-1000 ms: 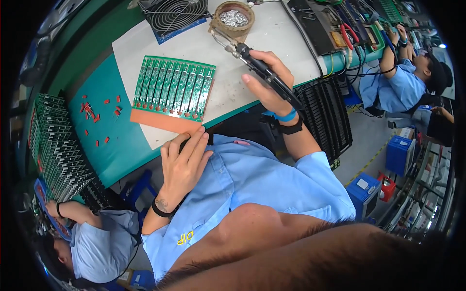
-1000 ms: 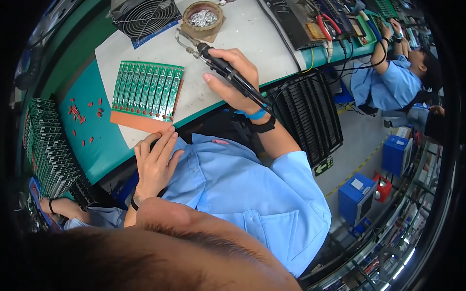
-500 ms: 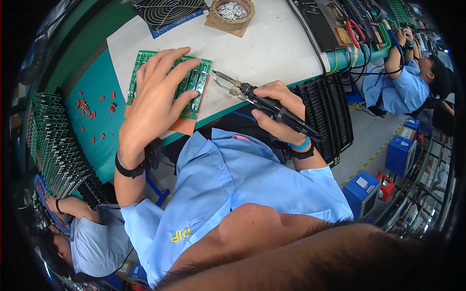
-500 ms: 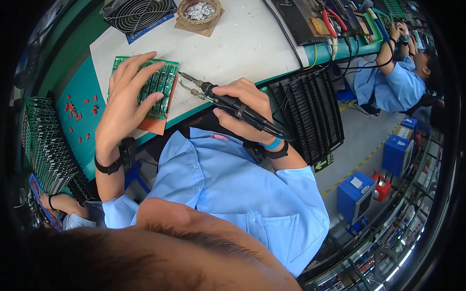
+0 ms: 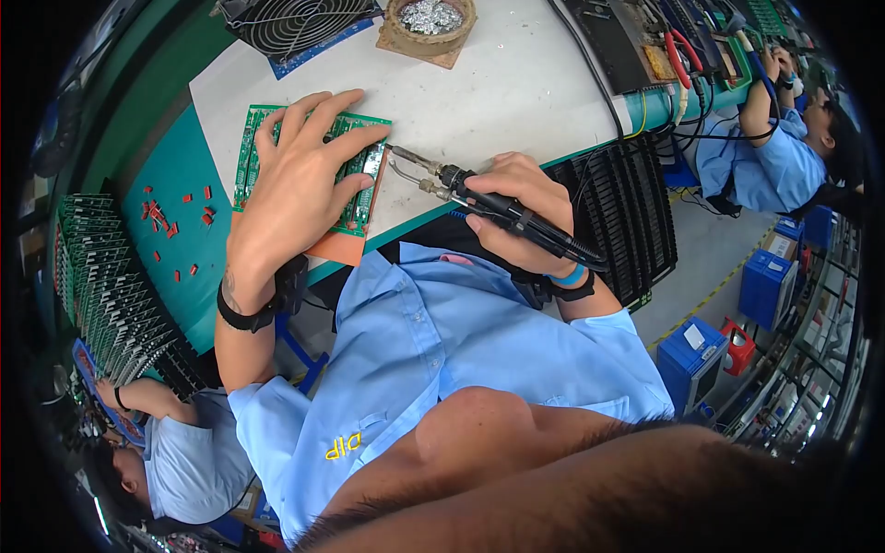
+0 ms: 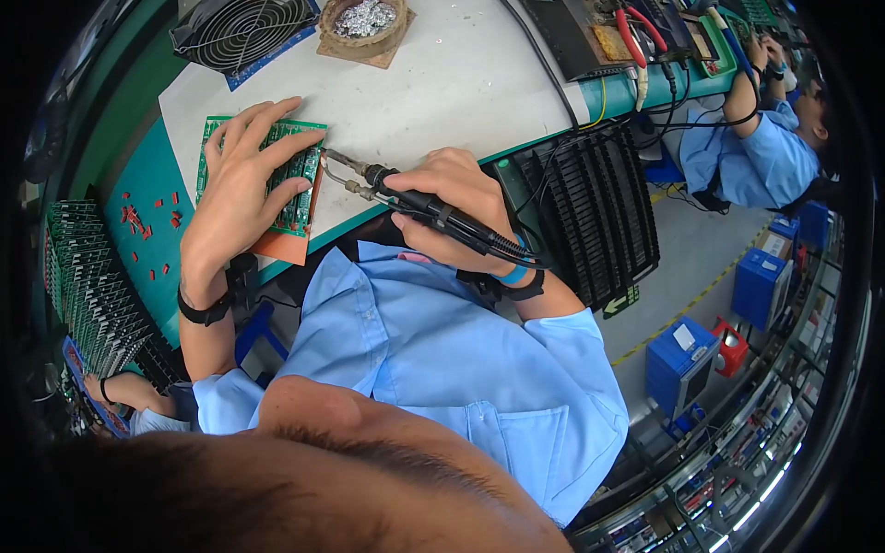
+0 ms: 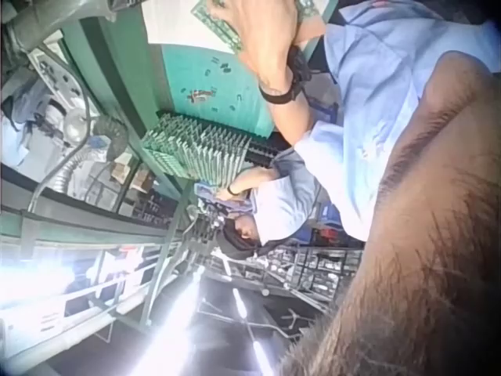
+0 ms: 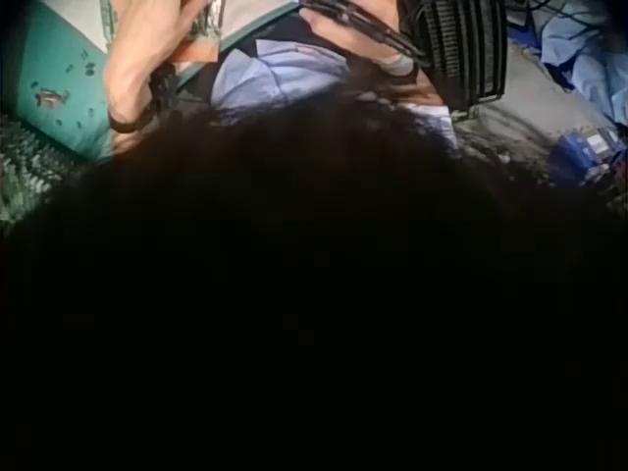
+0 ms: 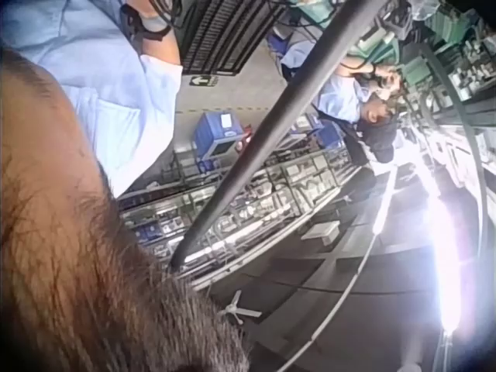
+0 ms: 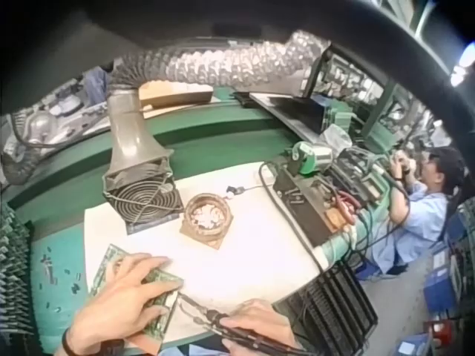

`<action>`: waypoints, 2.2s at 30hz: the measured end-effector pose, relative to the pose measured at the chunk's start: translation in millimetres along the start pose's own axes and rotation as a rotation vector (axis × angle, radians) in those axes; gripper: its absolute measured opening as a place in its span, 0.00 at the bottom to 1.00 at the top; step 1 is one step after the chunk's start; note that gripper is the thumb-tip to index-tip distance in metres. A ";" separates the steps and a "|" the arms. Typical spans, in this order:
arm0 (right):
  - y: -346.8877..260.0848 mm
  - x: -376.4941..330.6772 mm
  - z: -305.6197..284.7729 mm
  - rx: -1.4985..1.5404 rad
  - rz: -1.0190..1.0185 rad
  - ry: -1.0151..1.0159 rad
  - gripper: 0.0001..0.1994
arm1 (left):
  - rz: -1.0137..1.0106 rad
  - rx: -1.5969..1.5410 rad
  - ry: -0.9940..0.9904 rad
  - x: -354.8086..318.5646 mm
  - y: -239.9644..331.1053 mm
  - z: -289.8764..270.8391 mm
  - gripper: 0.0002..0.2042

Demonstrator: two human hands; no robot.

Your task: Soldering components onto printed circuit boards at a factory workstation.

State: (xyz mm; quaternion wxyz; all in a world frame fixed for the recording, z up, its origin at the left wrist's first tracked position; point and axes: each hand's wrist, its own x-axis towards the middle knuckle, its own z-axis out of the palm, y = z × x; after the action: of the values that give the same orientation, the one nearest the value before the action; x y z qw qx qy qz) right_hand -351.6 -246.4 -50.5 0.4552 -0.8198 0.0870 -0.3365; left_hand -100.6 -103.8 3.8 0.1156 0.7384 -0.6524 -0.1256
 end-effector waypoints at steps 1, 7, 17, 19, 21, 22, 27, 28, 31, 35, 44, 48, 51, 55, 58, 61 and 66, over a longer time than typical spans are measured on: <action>0.1 -0.6 -1.4 -0.002 0.006 -0.023 0.22 | 0.000 -0.003 0.001 0.0 -0.6 0.4 0.26; -2.3 -0.9 -2.1 -0.011 0.008 -0.068 0.23 | -0.001 -0.008 0.003 -1.5 -0.5 0.2 0.26; 0.7 1.4 -0.8 0.020 0.047 -0.062 0.22 | -0.005 -0.012 -0.007 0.6 -4.2 -2.0 0.27; -2.2 -0.9 -13.2 -0.005 0.053 0.020 0.22 | 0.062 -0.054 0.011 7.8 -1.9 0.0 0.27; -5.1 6.7 -19.8 -0.005 0.062 -0.038 0.21 | 0.026 -0.056 -0.007 4.4 -8.4 -0.8 0.27; -6.0 10.7 -21.5 0.017 0.012 -0.003 0.21 | 0.048 -0.039 -0.013 3.8 -12.6 -2.8 0.28; 41.5 48.6 9.3 0.035 -0.081 0.271 0.24 | 0.018 0.061 -0.030 -1.6 -11.7 -0.8 0.25; 48.9 53.2 12.1 -0.002 -0.065 0.298 0.26 | 0.063 0.062 -0.025 -0.4 -13.3 0.8 0.25; 57.4 49.5 12.4 -0.015 -0.040 0.343 0.28 | 0.103 0.066 -0.005 -1.8 -13.8 10.6 0.27; 59.4 42.2 13.8 0.036 -0.008 0.360 0.29 | 0.109 0.065 0.059 -3.5 -6.6 5.7 0.29; 66.2 48.8 19.8 0.012 -0.083 0.304 0.27 | -0.002 0.078 0.183 -71.2 23.9 30.1 0.25; 52.8 45.7 8.8 -0.037 -0.076 0.254 0.27 | -0.005 0.032 0.402 -83.0 26.9 67.8 0.21; 46.0 44.7 6.2 -0.065 -0.066 0.254 0.26 | -0.059 0.007 0.439 -86.1 32.1 74.6 0.19; 40.3 42.6 4.1 -0.057 -0.038 0.231 0.24 | -0.103 0.060 0.410 -99.2 36.2 67.2 0.19; 40.4 41.0 4.9 -0.023 -0.058 0.212 0.22 | -0.086 0.039 0.410 -112.6 21.3 65.6 0.20; 38.1 34.5 4.9 0.056 -0.048 0.189 0.22 | -0.092 0.000 0.416 -125.7 7.7 64.9 0.22; 1.6 11.3 -1.0 0.196 0.087 0.008 0.20 | -0.189 -0.043 0.501 -141.9 -9.1 66.5 0.27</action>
State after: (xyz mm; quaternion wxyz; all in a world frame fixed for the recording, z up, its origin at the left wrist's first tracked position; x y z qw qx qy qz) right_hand -343.4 -253.0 -46.1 0.5472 -0.7653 0.0910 -0.3265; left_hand -131.1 37.7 -57.0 0.2769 0.8016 -0.5285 0.0373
